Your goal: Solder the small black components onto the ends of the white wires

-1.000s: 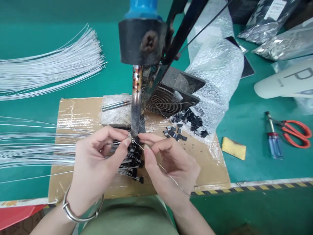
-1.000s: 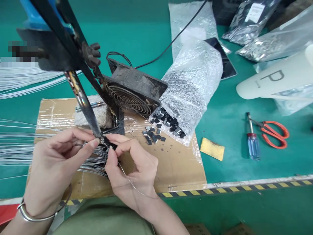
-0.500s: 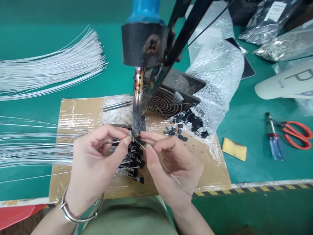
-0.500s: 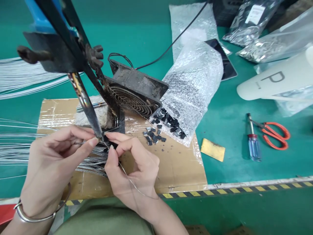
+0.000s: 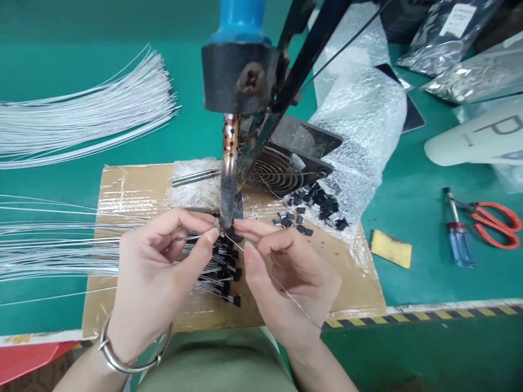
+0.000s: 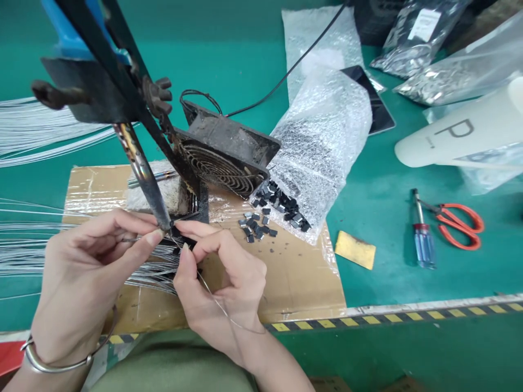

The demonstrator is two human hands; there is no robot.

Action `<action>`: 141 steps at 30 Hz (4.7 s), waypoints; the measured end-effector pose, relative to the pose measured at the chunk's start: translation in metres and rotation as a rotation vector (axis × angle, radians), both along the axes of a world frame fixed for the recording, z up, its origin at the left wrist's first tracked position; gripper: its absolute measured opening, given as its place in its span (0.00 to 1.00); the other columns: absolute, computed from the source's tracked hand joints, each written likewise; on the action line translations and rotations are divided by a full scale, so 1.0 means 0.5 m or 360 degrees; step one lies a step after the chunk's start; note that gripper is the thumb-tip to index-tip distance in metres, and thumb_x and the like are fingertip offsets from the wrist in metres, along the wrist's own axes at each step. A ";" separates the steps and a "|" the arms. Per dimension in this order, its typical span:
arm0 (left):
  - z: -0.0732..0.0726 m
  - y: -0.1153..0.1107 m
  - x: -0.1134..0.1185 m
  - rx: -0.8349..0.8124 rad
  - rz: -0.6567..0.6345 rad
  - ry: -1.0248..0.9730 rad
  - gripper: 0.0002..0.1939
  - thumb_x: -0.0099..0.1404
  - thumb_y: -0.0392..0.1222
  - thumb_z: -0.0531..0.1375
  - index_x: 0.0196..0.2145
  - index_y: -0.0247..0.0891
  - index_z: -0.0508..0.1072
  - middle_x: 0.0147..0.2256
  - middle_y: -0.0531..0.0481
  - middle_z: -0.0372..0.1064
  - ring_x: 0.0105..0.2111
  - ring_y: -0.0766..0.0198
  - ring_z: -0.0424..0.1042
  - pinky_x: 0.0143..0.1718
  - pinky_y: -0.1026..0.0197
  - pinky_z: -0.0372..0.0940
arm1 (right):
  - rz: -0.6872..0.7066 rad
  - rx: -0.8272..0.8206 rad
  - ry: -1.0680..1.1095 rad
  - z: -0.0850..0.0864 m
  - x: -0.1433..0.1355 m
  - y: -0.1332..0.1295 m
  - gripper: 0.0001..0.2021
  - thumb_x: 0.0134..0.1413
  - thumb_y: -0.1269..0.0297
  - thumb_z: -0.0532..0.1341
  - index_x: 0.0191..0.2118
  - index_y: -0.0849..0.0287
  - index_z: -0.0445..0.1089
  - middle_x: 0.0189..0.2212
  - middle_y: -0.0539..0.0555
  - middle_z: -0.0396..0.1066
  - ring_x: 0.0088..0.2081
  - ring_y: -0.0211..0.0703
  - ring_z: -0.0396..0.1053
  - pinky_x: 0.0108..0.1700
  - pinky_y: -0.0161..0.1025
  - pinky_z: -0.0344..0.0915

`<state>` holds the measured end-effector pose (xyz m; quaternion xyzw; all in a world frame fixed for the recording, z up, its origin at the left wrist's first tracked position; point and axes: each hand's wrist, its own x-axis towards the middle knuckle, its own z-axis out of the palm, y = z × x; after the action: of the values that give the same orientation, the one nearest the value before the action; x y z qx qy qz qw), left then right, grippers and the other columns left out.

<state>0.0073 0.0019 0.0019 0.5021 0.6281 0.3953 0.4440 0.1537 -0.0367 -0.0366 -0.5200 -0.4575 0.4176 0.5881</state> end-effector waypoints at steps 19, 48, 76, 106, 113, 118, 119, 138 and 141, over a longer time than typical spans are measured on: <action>-0.004 -0.006 -0.002 0.0045 0.0007 -0.0025 0.08 0.59 0.32 0.70 0.29 0.45 0.81 0.35 0.59 0.82 0.32 0.73 0.79 0.33 0.76 0.70 | -0.0030 0.0013 -0.0013 -0.001 -0.006 0.002 0.11 0.62 0.78 0.66 0.34 0.54 0.70 0.49 0.51 0.84 0.49 0.42 0.83 0.56 0.39 0.78; -0.002 -0.007 0.005 0.0047 0.0052 0.0010 0.06 0.58 0.32 0.71 0.29 0.43 0.81 0.35 0.54 0.83 0.33 0.66 0.80 0.33 0.68 0.72 | -0.0052 0.0062 -0.0044 0.002 -0.008 0.000 0.09 0.62 0.77 0.67 0.34 0.55 0.72 0.48 0.55 0.85 0.49 0.44 0.84 0.55 0.41 0.79; -0.008 -0.007 -0.002 0.0062 -0.0015 0.0046 0.05 0.60 0.33 0.70 0.29 0.43 0.81 0.34 0.54 0.82 0.29 0.68 0.76 0.27 0.67 0.65 | -0.0088 0.0180 -0.0198 -0.009 -0.012 -0.005 0.10 0.61 0.79 0.67 0.36 0.55 0.73 0.48 0.56 0.85 0.48 0.46 0.84 0.53 0.42 0.81; -0.007 -0.010 -0.002 0.0091 -0.0037 0.0055 0.07 0.61 0.32 0.70 0.29 0.44 0.81 0.34 0.55 0.82 0.31 0.69 0.77 0.28 0.69 0.66 | -0.0103 0.0256 -0.0395 -0.013 -0.014 -0.007 0.09 0.63 0.76 0.66 0.38 0.53 0.72 0.46 0.55 0.85 0.45 0.45 0.85 0.48 0.41 0.82; -0.007 -0.004 -0.001 0.0108 -0.0071 0.0060 0.06 0.61 0.31 0.69 0.29 0.42 0.80 0.34 0.56 0.82 0.31 0.71 0.77 0.32 0.73 0.68 | -0.0112 0.0312 -0.0392 -0.016 -0.016 -0.003 0.10 0.62 0.78 0.66 0.39 0.55 0.72 0.45 0.56 0.85 0.46 0.43 0.84 0.49 0.39 0.81; -0.009 -0.006 -0.002 0.0147 -0.0081 0.0056 0.06 0.60 0.32 0.69 0.29 0.42 0.80 0.33 0.57 0.82 0.31 0.73 0.78 0.32 0.75 0.69 | -0.0148 0.0346 -0.0450 -0.016 -0.016 -0.001 0.09 0.62 0.78 0.66 0.38 0.56 0.72 0.44 0.56 0.85 0.44 0.43 0.85 0.47 0.39 0.82; -0.009 -0.007 -0.002 0.0151 -0.0082 0.0049 0.06 0.60 0.32 0.69 0.29 0.42 0.80 0.34 0.57 0.82 0.31 0.73 0.78 0.32 0.75 0.69 | -0.0148 0.0351 -0.0454 -0.016 -0.015 -0.001 0.09 0.62 0.78 0.67 0.38 0.56 0.72 0.44 0.56 0.85 0.44 0.42 0.85 0.48 0.38 0.81; -0.009 -0.008 -0.001 0.0181 -0.0093 0.0085 0.06 0.61 0.32 0.68 0.30 0.43 0.80 0.33 0.58 0.82 0.31 0.72 0.78 0.30 0.74 0.69 | -0.0168 0.0396 -0.0557 -0.016 -0.016 -0.003 0.10 0.60 0.79 0.68 0.39 0.57 0.73 0.44 0.55 0.85 0.44 0.40 0.85 0.47 0.34 0.80; -0.008 -0.010 -0.002 0.0186 -0.0090 0.0081 0.06 0.61 0.32 0.68 0.30 0.42 0.80 0.33 0.57 0.82 0.32 0.72 0.79 0.31 0.73 0.69 | -0.0173 0.0416 -0.0555 -0.016 -0.016 -0.002 0.10 0.60 0.79 0.68 0.39 0.57 0.73 0.44 0.55 0.85 0.44 0.40 0.85 0.48 0.34 0.80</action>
<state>0.0065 -0.0031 -0.0019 0.5547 0.6005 0.4057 0.4088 0.1455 -0.0376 -0.0446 -0.5275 -0.5740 0.2262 0.5840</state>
